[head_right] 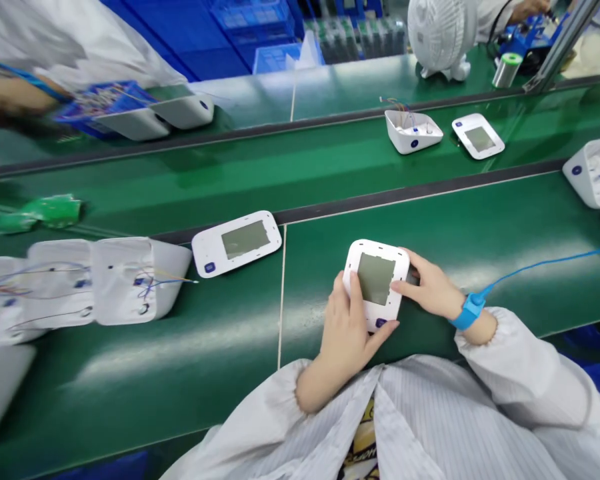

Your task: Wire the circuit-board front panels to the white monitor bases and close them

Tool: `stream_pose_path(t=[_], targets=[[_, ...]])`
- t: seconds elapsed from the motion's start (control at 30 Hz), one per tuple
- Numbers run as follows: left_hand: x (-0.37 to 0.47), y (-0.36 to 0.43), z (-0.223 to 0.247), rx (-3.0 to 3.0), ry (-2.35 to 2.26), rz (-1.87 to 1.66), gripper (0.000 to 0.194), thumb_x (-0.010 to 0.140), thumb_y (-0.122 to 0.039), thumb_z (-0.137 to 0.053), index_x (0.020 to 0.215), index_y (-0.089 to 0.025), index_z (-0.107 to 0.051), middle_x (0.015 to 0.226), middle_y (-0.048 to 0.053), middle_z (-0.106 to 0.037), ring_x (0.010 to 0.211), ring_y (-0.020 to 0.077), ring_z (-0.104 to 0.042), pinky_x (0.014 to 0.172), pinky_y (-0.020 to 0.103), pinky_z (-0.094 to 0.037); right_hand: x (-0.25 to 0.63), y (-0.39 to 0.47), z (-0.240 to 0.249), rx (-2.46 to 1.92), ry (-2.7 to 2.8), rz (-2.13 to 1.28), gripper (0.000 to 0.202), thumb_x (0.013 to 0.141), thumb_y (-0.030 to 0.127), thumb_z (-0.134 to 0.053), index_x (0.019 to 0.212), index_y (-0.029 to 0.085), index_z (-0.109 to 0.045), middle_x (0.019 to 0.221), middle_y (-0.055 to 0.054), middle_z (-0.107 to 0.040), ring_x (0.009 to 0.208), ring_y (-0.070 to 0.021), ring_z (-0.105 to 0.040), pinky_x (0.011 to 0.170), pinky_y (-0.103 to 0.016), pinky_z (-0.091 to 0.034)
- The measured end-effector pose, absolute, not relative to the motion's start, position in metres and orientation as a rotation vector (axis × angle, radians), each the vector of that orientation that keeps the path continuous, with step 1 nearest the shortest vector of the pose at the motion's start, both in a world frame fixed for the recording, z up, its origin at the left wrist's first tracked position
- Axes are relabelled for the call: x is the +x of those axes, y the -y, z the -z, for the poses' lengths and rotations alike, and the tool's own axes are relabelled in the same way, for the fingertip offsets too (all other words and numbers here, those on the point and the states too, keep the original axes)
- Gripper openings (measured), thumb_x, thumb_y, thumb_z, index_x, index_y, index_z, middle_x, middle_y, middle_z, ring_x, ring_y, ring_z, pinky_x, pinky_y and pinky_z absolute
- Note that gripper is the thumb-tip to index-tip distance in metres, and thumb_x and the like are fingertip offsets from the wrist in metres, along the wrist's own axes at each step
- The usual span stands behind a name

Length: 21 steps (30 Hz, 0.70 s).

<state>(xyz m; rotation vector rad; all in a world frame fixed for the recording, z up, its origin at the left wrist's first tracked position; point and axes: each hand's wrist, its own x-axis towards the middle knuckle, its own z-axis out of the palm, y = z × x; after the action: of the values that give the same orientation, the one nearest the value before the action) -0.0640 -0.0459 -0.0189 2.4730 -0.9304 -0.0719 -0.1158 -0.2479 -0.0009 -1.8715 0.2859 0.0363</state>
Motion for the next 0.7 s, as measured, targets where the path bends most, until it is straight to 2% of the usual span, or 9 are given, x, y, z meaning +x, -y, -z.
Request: stream_pose_path(t=[0.07,0.13,0.3,0.37,0.47,0.57,0.63,0.7], targets=[[-0.046,0.047,0.02,2.322,0.909,0.188,0.092,0.096,-0.064,-0.038,0.159,-0.008,-0.002,0.156,0.032,-0.034,0.14,0.0435,-0.042,0.104,0.059,-0.043,-0.109,0.258,-0.003,-1.872,-0.231,-0.123,0.064,0.086,0.039,-0.068,0.145,0.026,-0.048,0.143,-0.007,-0.06,0.129,-0.0275,-0.058,0.11,-0.05,-0.048],[-0.015,0.057,0.016,2.165,0.809,0.331,0.089,0.098,-0.062,-0.033,0.16,-0.008,0.002,0.149,0.027,-0.047,0.132,0.0368,-0.053,0.103,0.053,-0.045,-0.104,0.265,-0.007,-1.9,-0.211,-0.161,0.064,0.085,0.039,-0.07,0.145,0.027,-0.049,0.142,-0.007,-0.06,0.129,-0.0284,-0.058,0.11,-0.052,-0.047],[0.04,0.089,0.007,1.865,0.572,0.496,0.076,0.1,-0.057,-0.036,0.16,-0.017,-0.01,0.121,0.012,-0.072,0.105,0.0234,-0.068,0.094,0.041,-0.05,-0.099,0.267,-0.011,-1.779,-0.217,-0.203,0.064,0.082,0.039,-0.074,0.141,0.028,-0.053,0.14,-0.006,-0.062,0.126,-0.029,-0.06,0.111,-0.053,-0.046],[0.04,0.093,0.007,1.843,0.557,0.452,0.071,0.1,-0.052,-0.042,0.159,-0.021,-0.017,0.112,0.007,-0.075,0.102,0.022,-0.069,0.093,0.039,-0.049,-0.099,0.268,-0.011,-1.706,-0.244,-0.206,0.066,0.079,0.038,-0.078,0.14,0.028,-0.055,0.14,-0.006,-0.062,0.126,-0.0294,-0.06,0.111,-0.052,-0.047],[0.03,0.093,0.008,1.85,0.557,0.358,0.065,0.099,-0.047,-0.048,0.155,-0.023,-0.026,0.11,0.006,-0.075,0.102,0.0229,-0.069,0.093,0.04,-0.049,-0.097,0.268,-0.009,-1.622,-0.278,-0.198,0.07,0.076,0.039,-0.08,0.14,0.028,-0.054,0.145,-0.007,-0.059,0.128,-0.0292,-0.059,0.11,-0.05,-0.047],[0.016,0.098,0.009,1.796,0.472,0.297,0.059,0.099,-0.046,-0.047,0.15,-0.021,-0.032,0.11,0.008,-0.075,0.103,0.0235,-0.069,0.094,0.04,-0.05,-0.089,0.26,-0.003,-1.605,-0.373,-0.052,0.069,0.08,0.051,-0.074,0.141,0.026,-0.053,0.145,-0.009,-0.059,0.127,-0.0283,-0.059,0.106,-0.047,-0.049],[0.008,0.103,0.009,1.757,0.379,0.267,0.057,0.099,-0.045,-0.049,0.148,-0.02,-0.033,0.109,0.008,-0.075,0.104,0.0236,-0.069,0.094,0.04,-0.05,-0.081,0.252,0.001,-1.706,-0.524,0.141,0.059,0.086,0.062,-0.061,0.128,0.022,-0.061,0.132,-0.011,-0.067,0.117,-0.0287,-0.064,0.099,-0.047,-0.051],[0.003,0.107,0.01,1.744,0.315,0.255,0.058,0.097,-0.044,-0.052,0.147,-0.02,-0.033,0.109,0.009,-0.074,0.103,0.0237,-0.07,0.093,0.039,-0.051,-0.073,0.246,0.005,-1.881,-0.663,0.311,0.056,0.088,0.069,-0.05,0.107,0.019,-0.065,0.109,-0.012,-0.073,0.1,-0.0287,-0.067,0.089,-0.046,-0.053]])
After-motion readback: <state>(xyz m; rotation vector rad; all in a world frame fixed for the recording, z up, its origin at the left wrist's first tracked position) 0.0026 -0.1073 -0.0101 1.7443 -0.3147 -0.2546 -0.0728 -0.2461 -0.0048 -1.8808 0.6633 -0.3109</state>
